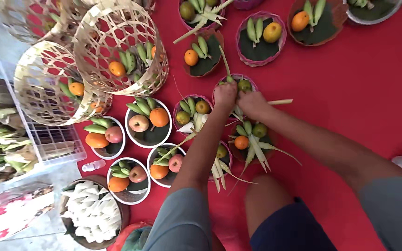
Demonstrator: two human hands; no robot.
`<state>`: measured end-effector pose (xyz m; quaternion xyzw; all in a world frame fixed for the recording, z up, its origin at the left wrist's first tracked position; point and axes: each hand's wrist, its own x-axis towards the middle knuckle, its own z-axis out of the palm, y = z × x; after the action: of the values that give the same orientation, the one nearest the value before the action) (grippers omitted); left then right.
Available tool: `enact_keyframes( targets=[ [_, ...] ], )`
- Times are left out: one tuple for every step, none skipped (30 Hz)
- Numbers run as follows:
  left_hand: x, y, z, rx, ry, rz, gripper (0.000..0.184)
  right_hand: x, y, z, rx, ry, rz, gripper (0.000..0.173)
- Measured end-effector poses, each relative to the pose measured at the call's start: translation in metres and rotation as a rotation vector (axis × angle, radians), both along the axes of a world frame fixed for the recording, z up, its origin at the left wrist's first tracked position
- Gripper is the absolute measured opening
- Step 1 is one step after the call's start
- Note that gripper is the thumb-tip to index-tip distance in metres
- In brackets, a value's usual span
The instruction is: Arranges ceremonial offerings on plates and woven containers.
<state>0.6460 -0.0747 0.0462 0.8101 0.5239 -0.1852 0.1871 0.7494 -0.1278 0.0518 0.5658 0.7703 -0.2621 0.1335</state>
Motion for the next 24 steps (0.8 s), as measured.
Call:
enact_keyframes(
  targets=[
    [0.003, 0.001, -0.001, 0.023, 0.026, -0.018, 0.034, 0.001, 0.003, -0.002, 0.007, -0.007, 0.033, 0.028],
    [0.005, 0.002, -0.002, 0.038, 0.051, -0.037, 0.032, 0.004, 0.005, -0.004, 0.019, -0.008, 0.073, 0.027],
    [0.006, 0.003, -0.002, 0.046, 0.065, -0.054, 0.031, 0.007, 0.006, -0.004, 0.033, 0.000, 0.112, 0.026],
    [0.005, 0.005, -0.003, 0.056, 0.067, -0.070, 0.029, 0.012, 0.007, -0.005, 0.055, 0.022, 0.143, 0.026],
    [0.004, 0.007, -0.002, 0.059, 0.069, -0.085, 0.028, 0.015, 0.007, -0.005, 0.069, 0.033, 0.161, 0.027],
    [0.003, 0.008, -0.002, 0.058, 0.066, -0.097, 0.028, 0.016, 0.008, -0.005, 0.062, 0.027, 0.171, 0.029],
    [0.002, 0.009, -0.002, 0.055, 0.058, -0.106, 0.028, 0.017, 0.008, -0.007, 0.058, 0.020, 0.177, 0.030],
    [0.002, 0.009, -0.003, 0.055, 0.049, -0.111, 0.028, 0.018, 0.007, -0.009, 0.067, 0.016, 0.187, 0.031],
    [0.001, 0.010, -0.003, 0.055, 0.041, -0.112, 0.028, 0.018, 0.008, -0.012, 0.078, 0.020, 0.195, 0.030],
    [0.001, 0.010, -0.004, 0.060, 0.039, -0.112, 0.028, 0.019, 0.008, -0.015, 0.098, 0.034, 0.205, 0.028],
    [0.000, 0.010, -0.004, 0.069, 0.036, -0.114, 0.028, 0.020, 0.007, -0.018, 0.116, 0.054, 0.217, 0.026],
    [0.000, 0.009, -0.005, 0.079, 0.032, -0.117, 0.027, 0.021, 0.007, -0.019, 0.125, 0.075, 0.229, 0.024],
    [-0.001, 0.009, -0.006, 0.086, 0.026, -0.118, 0.027, 0.023, 0.006, -0.020, 0.138, 0.099, 0.237, 0.022],
    [0.000, 0.009, -0.006, 0.087, 0.020, -0.114, 0.027, 0.026, 0.004, -0.021, 0.161, 0.130, 0.243, 0.021],
    [0.001, 0.009, -0.006, 0.083, 0.022, -0.105, 0.027, 0.029, 0.003, -0.024, 0.192, 0.165, 0.249, 0.019],
    [0.002, 0.009, -0.006, 0.083, 0.028, -0.095, 0.027, 0.032, 0.002, -0.028, 0.220, 0.194, 0.253, 0.018],
    [0.004, 0.009, -0.007, 0.085, 0.043, -0.088, 0.028, 0.034, 0.001, -0.030, 0.230, 0.211, 0.255, 0.018],
    [0.006, 0.008, -0.007, 0.083, 0.056, -0.080, 0.028, 0.035, 0.001, -0.032, 0.244, 0.223, 0.259, 0.018],
    [0.007, 0.008, -0.008, 0.078, 0.067, -0.073, 0.029, 0.036, 0.001, -0.034, 0.257, 0.229, 0.266, 0.017],
    [0.008, 0.008, -0.008, 0.077, 0.073, -0.068, 0.029, 0.037, 0.001, -0.035, 0.268, 0.233, 0.273, 0.017],
    [0.009, 0.008, -0.009, 0.078, 0.075, -0.064, 0.030, 0.037, 0.001, -0.035, 0.271, 0.234, 0.282, 0.016],
    [0.009, 0.008, -0.009, 0.080, 0.076, -0.065, 0.030, 0.036, 0.002, -0.034, 0.263, 0.230, 0.289, 0.016],
    [0.009, 0.008, -0.008, 0.077, 0.082, -0.070, 0.029, 0.035, 0.003, -0.032, 0.243, 0.226, 0.293, 0.016],
    [0.009, 0.008, -0.007, 0.069, 0.086, -0.074, 0.029, 0.035, 0.004, -0.029, 0.213, 0.220, 0.293, 0.017]
  ],
)
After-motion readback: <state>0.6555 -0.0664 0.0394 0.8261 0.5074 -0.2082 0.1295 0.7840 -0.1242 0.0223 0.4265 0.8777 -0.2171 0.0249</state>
